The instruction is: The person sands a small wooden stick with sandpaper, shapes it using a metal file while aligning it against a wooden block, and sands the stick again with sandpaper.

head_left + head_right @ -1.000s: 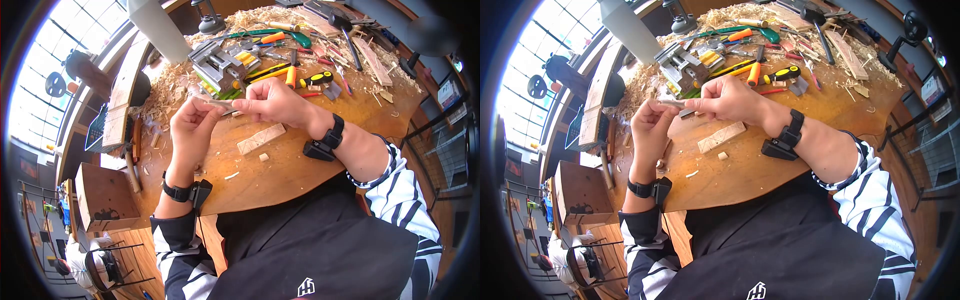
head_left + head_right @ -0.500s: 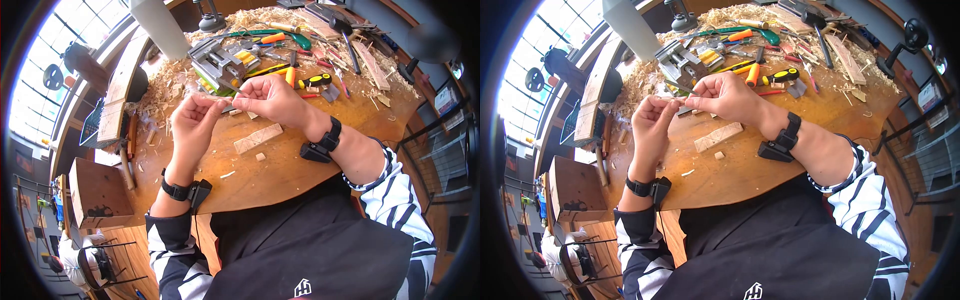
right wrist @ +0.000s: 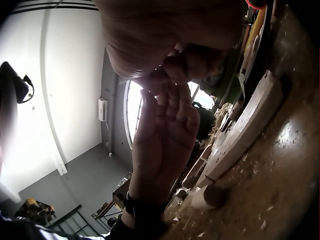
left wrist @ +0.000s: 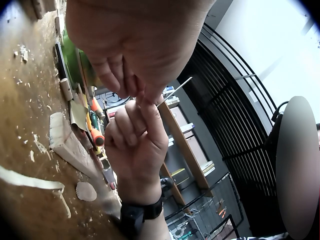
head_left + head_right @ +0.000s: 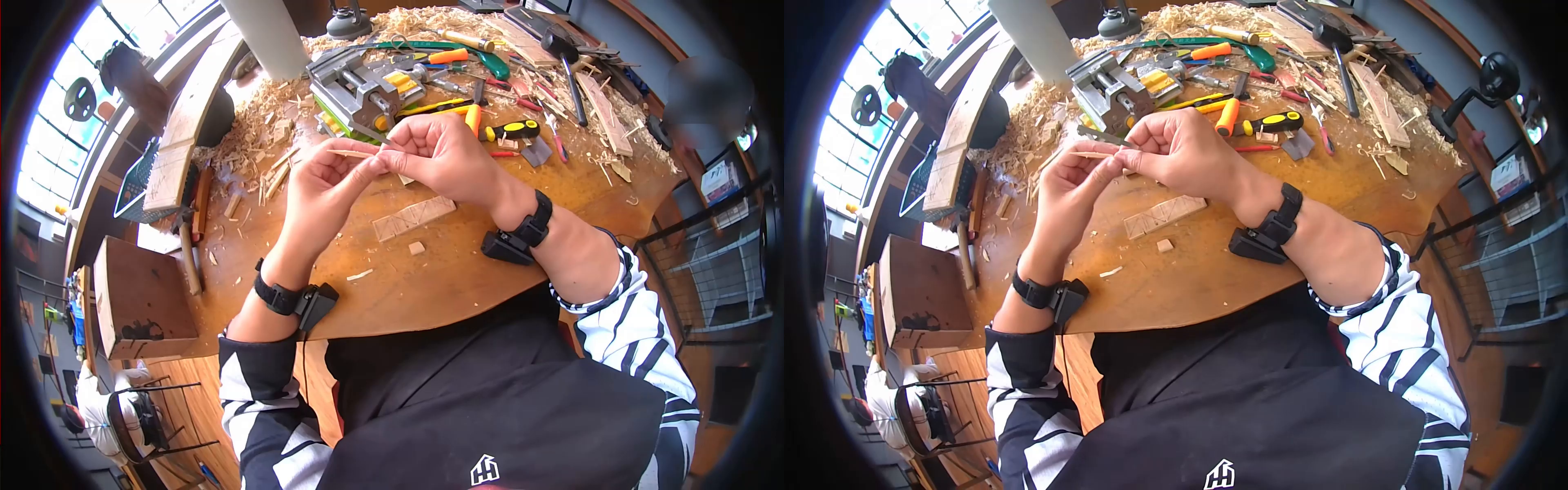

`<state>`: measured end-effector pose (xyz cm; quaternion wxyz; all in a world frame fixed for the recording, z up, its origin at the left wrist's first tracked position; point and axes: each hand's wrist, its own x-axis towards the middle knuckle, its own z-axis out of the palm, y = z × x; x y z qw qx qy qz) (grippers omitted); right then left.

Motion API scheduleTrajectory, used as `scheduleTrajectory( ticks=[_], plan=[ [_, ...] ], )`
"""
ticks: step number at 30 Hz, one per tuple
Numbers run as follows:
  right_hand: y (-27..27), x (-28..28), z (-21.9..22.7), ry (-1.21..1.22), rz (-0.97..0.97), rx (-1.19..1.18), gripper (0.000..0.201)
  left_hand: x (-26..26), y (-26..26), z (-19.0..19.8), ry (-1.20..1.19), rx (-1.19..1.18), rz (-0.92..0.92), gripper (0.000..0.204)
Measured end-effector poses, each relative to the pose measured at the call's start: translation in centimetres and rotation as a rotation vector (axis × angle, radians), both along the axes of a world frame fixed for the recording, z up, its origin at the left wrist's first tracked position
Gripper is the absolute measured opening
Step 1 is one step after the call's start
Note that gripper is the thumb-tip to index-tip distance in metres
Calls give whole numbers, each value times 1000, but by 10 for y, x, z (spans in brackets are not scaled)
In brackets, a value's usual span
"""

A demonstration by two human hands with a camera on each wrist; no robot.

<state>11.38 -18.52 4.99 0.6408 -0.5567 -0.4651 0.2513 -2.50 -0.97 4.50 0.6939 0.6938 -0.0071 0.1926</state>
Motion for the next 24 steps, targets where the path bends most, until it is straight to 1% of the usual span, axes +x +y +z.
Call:
scheduleTrajectory(
  ticks=[1, 3, 7, 9, 10, 11, 13, 15, 18, 19, 21, 22, 24],
  plan=[
    [-1, -1, 2, 2, -13, -8, 10, 1, 1, -4, -17, -30, 8, 21],
    [-1, -3, 5, -1, -22, -31, 10, 3, 5, -6, -49, 9, 32, 18],
    [0, -4, 4, -33, -32, -24, 10, 3, 7, -8, -36, -26, 45, 17],
    [0, -5, 3, -54, -50, -12, 11, 5, 11, -10, -39, -71, 16, 18],
    [0, -4, 4, -55, -46, -21, 11, 5, 11, -7, -11, -92, 63, 19],
    [-1, -4, 6, -66, -74, -63, 10, 3, 16, -1, 18, -48, 79, 19],
    [-1, -2, 6, -79, -103, -107, 10, 5, 25, -2, -45, -223, 150, 20],
    [-1, 1, 4, -96, -141, -93, 11, 7, 41, 1, -75, -318, 302, 24],
    [2, 5, 0, -65, -165, -86, 12, 7, 60, -1, -109, -361, 473, 28],
    [1, 5, 2, -68, -166, -85, 12, 7, 63, -3, -112, -361, 472, 28],
    [0, 4, 6, -54, -159, -107, 13, 5, 66, -7, -89, -366, 344, 30],
    [2, 4, 4, -57, -158, -109, 13, 4, 50, 0, -55, -271, 366, 34],
    [4, 6, 0, -69, -177, -80, 16, 3, 26, 9, -30, -92, 247, 36]
  ],
)
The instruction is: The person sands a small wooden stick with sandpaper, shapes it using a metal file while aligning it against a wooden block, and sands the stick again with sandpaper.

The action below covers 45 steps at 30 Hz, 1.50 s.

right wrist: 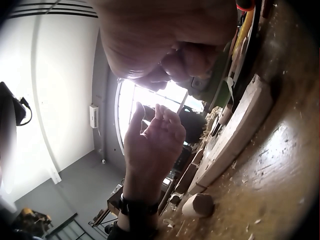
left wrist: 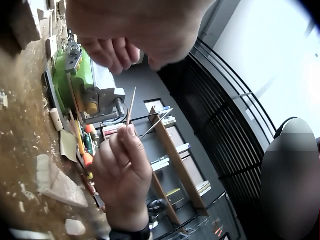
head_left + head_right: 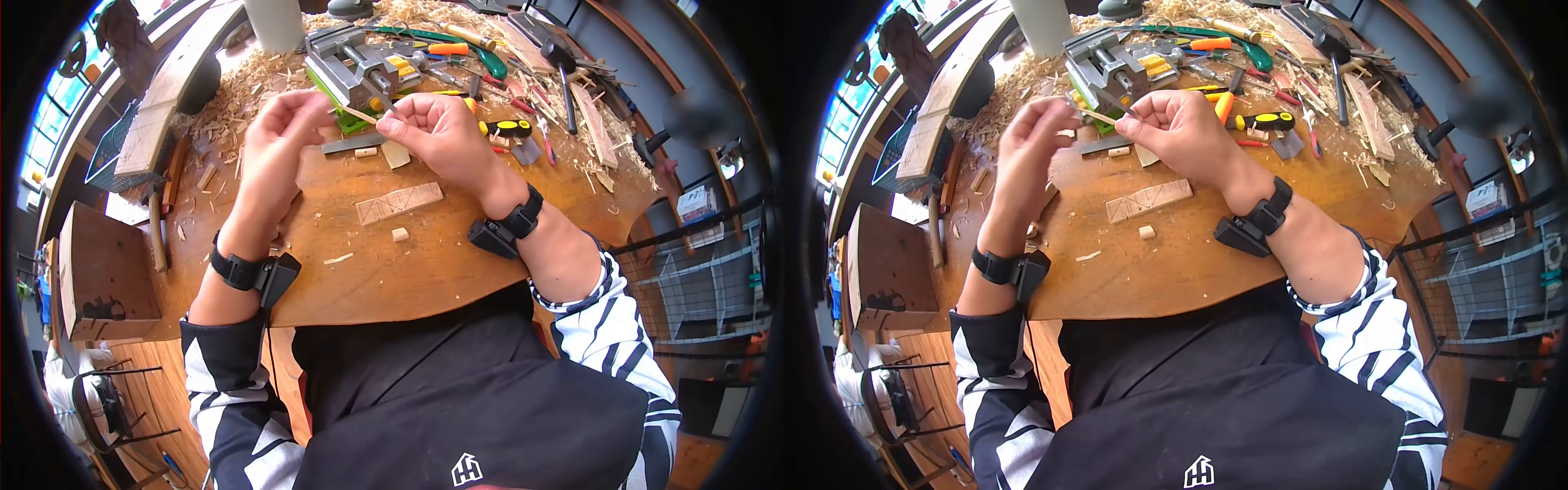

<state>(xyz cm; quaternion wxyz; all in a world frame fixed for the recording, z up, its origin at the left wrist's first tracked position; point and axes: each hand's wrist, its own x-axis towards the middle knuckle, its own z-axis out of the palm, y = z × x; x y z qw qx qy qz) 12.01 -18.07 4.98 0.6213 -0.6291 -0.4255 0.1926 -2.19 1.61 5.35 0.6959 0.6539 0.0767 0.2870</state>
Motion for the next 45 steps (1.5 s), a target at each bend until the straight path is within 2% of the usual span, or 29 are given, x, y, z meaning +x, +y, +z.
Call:
scheduleTrajectory(
  ticks=[2, 5, 9, 12, 16, 21, 24, 27, 32, 37, 39, 42, 43, 45],
  plan=[
    [-3, -1, 2, 6, 40, -20, 14, -1, -11, -3, 40, 76, -128, 49],
    [-3, 1, -2, 27, 104, -34, 12, 2, -20, -9, 9, 75, -251, 33],
    [-1, 2, -5, 32, 120, 3, 16, 3, -12, -16, 65, 99, -271, 22],
    [-1, 1, -4, 5, 78, -8, 17, 2, -6, -12, 22, 15, -94, 19],
    [-2, -1, 0, 22, 42, -8, 16, 9, 9, -14, -149, -119, 134, 22],
    [-3, 0, 2, 34, 37, -45, 17, 3, 3, -9, -62, -196, 30, 24],
    [-2, 2, -3, 4, 52, -12, 18, 1, -16, -5, 10, 135, -71, 22],
    [-3, 1, -1, -5, 56, -23, 19, 2, -12, -15, 32, 110, -155, 24],
    [-4, 0, -1, -5, 66, -25, 19, 2, -13, -15, -11, 86, -180, 22],
    [-5, 0, 0, 73, 100, -38, 17, 1, -15, -15, 43, 233, -223, 15],
    [-4, 1, -2, 21, 84, -33, 15, 2, -13, -15, 31, 234, -206, 13],
    [-5, 0, 2, 0, 44, -21, 15, -2, -5, -8, 72, 203, -54, 17],
    [-5, 1, 2, 1, 43, -20, 15, -1, 3, -8, 73, 203, -56, 17],
    [-6, 3, 4, 28, 33, -19, 15, 1, 12, -8, -67, 169, 150, 19]
  ],
)
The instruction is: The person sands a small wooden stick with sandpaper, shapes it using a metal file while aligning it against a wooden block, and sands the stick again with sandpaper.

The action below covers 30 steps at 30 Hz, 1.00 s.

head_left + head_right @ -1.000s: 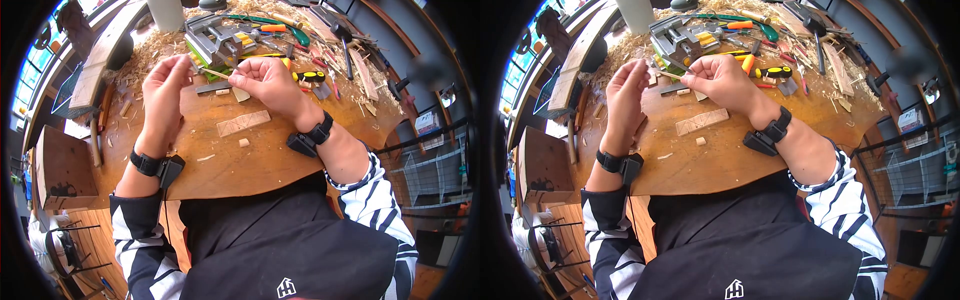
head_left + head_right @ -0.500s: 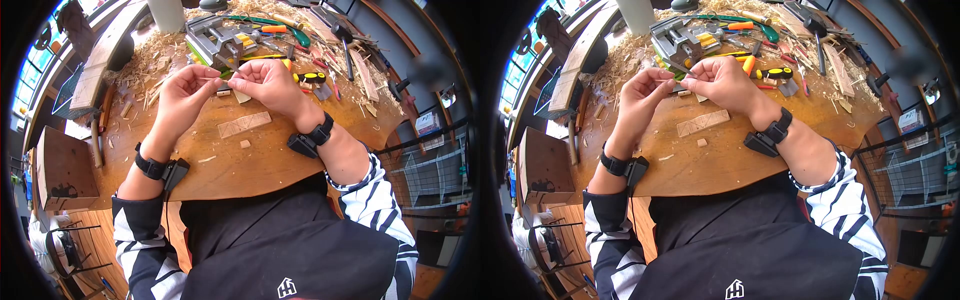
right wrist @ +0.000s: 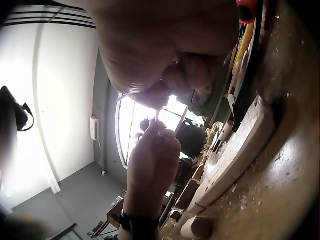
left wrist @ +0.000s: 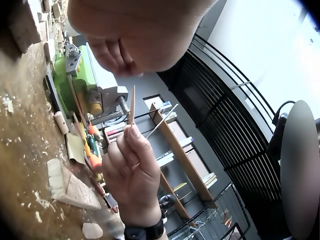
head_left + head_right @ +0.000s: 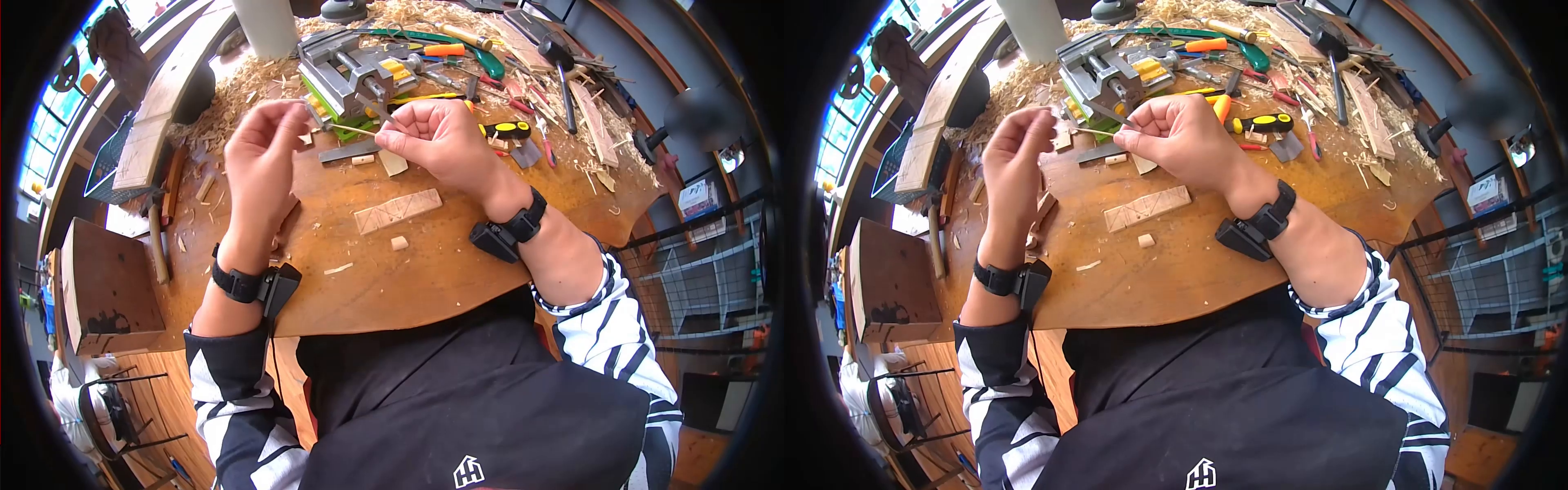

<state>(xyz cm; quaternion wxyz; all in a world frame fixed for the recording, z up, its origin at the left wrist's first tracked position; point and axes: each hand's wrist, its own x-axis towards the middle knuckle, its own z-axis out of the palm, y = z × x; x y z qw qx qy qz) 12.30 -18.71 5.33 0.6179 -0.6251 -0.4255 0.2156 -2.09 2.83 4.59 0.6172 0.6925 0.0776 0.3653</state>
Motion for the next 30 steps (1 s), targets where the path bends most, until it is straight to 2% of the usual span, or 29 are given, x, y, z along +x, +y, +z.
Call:
scheduleTrajectory(
  ticks=[1, 9, 13, 15, 19, 22, 25, 27, 30],
  plan=[
    [-1, 0, 1, 0, -2, 1, 15, 0, -1, 2, -11, -15, 77, 21],
    [0, -2, 2, -6, 3, 14, 15, 3, -13, -2, 11, -42, -29, 19],
    [0, -2, 3, 4, -7, 19, 15, 0, -15, 1, 64, -5, 11, 19],
    [-2, -5, 10, 16, -16, -36, 15, -6, -13, 8, 207, -25, 43, 28],
    [2, -4, 2, -4, -39, 40, 16, -9, -5, -4, 209, 1, 38, 38],
    [-1, -2, 6, 51, 1, -41, 16, -5, -2, -13, 82, 114, -23, 33],
    [1, -2, 4, 31, 4, -18, 15, 1, -12, -12, 36, -52, -150, 18],
    [3, -4, 1, 34, -1, 49, 14, 0, -16, -7, 41, -62, -187, 22],
    [2, -6, 5, 26, -14, 20, 13, 2, -19, -7, 54, -45, -244, 30]
  ],
)
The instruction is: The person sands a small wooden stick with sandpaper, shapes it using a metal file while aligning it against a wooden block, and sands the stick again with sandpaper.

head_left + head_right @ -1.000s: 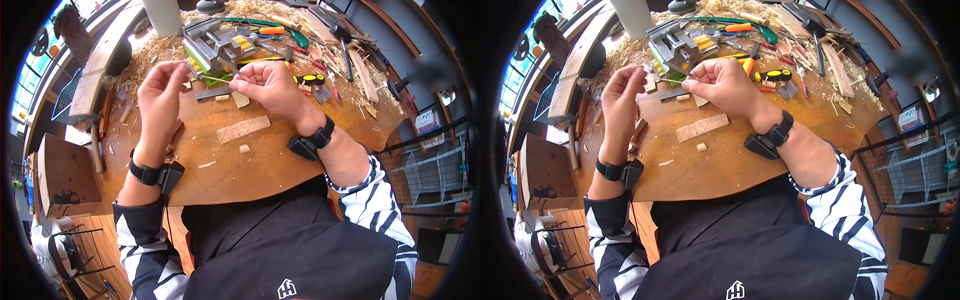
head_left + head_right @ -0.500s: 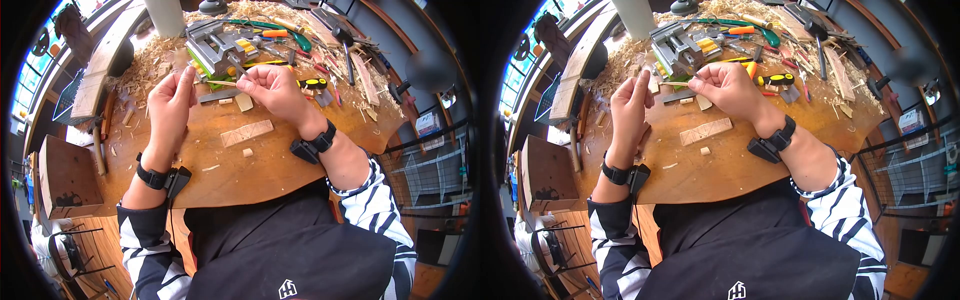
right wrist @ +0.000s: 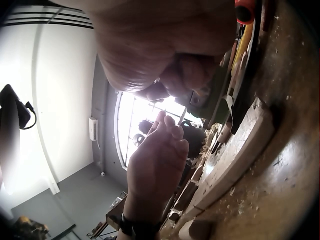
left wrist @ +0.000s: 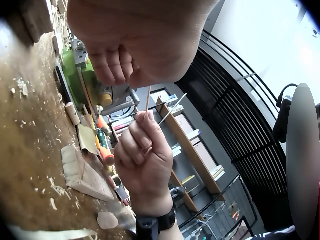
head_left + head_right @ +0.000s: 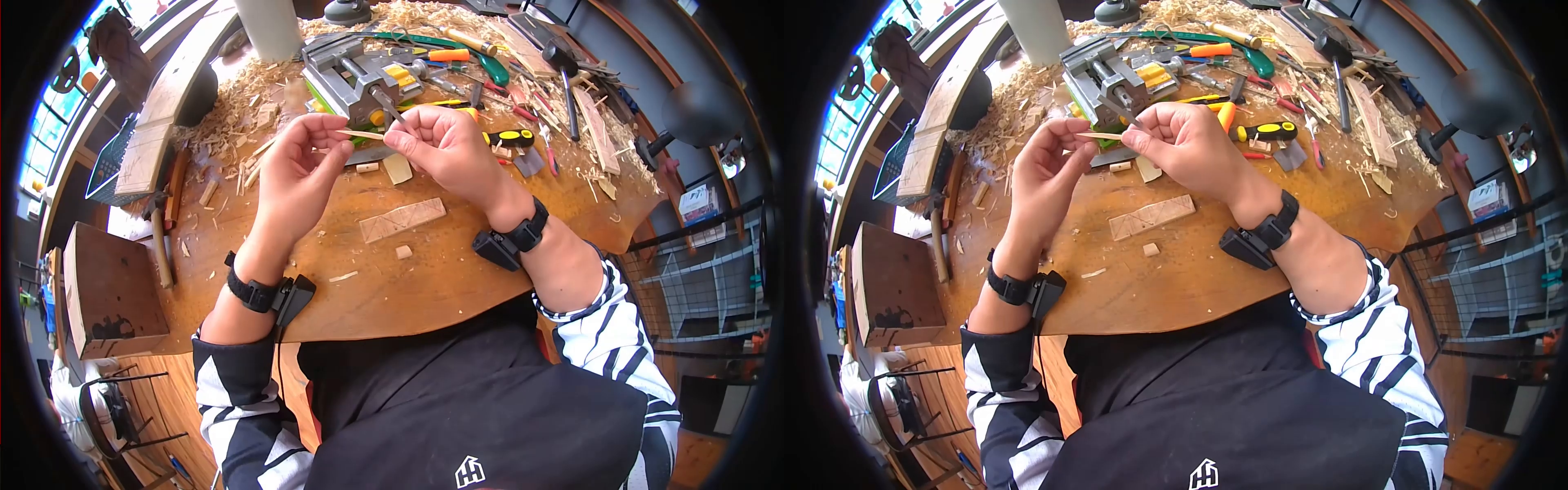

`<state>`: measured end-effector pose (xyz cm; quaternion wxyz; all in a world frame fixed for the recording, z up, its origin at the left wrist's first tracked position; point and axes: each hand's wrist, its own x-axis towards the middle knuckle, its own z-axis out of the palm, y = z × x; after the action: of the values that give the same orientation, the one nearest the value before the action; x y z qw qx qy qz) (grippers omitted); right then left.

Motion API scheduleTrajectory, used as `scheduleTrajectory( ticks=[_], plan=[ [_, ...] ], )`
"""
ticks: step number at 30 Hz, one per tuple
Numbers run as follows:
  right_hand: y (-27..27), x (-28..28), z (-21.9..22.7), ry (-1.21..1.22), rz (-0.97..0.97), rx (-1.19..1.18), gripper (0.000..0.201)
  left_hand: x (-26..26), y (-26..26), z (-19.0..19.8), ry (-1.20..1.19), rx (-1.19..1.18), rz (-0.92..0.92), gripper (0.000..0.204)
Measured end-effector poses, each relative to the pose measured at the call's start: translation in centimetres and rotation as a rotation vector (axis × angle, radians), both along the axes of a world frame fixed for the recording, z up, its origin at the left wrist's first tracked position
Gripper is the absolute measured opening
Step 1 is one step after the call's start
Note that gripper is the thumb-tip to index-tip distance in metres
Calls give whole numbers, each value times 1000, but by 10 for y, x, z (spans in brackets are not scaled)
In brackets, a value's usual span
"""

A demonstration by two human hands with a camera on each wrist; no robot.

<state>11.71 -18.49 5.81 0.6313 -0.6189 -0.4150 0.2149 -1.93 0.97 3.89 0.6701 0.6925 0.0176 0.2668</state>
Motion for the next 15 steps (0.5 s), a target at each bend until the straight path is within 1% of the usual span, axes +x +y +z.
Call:
scheduleTrajectory(
  ticks=[2, 3, 4, 5, 6, 8, 9, 10, 11, 12, 13, 14, 15],
  plan=[
    [-1, 1, 0, 7, 4, 6, 13, 0, -5, 2, 28, 87, 66, 17],
    [-1, 2, 0, 14, 10, 14, 14, 0, -4, 1, 31, 88, 64, 17],
    [-1, 1, 0, 16, 7, 16, 14, 0, -2, -2, 90, 69, 102, 12],
    [-1, 1, 0, 2, -3, 20, 14, -1, 0, -3, 147, 51, 139, 12],
    [-1, 0, 0, -13, -14, 23, 14, -3, 3, -1, 148, 54, 136, 12],
    [0, 0, -2, -7, -22, 28, 14, -8, 5, 13, 380, 40, 232, 20],
    [1, 1, -3, -3, -27, 31, 15, -8, -5, 17, 344, 167, 344, 18],
    [1, 2, -3, -5, -28, 34, 15, -7, 2, 11, 341, 170, 343, 18],
    [1, 3, -4, -14, -19, 36, 15, -6, 13, -2, 183, 247, 317, 12],
    [1, 3, -4, -20, -10, 38, 15, -5, 21, -13, 25, 322, 288, 11],
    [1, 4, -4, -20, -12, 41, 15, 0, 16, -13, -45, 187, 269, 24],
    [1, 4, -5, -21, -8, 31, 16, 2, 11, -11, -44, 190, 265, 24],
    [1, 4, -5, -20, -3, 18, 16, 2, 7, -8, -70, 109, 201, 29]
  ],
)
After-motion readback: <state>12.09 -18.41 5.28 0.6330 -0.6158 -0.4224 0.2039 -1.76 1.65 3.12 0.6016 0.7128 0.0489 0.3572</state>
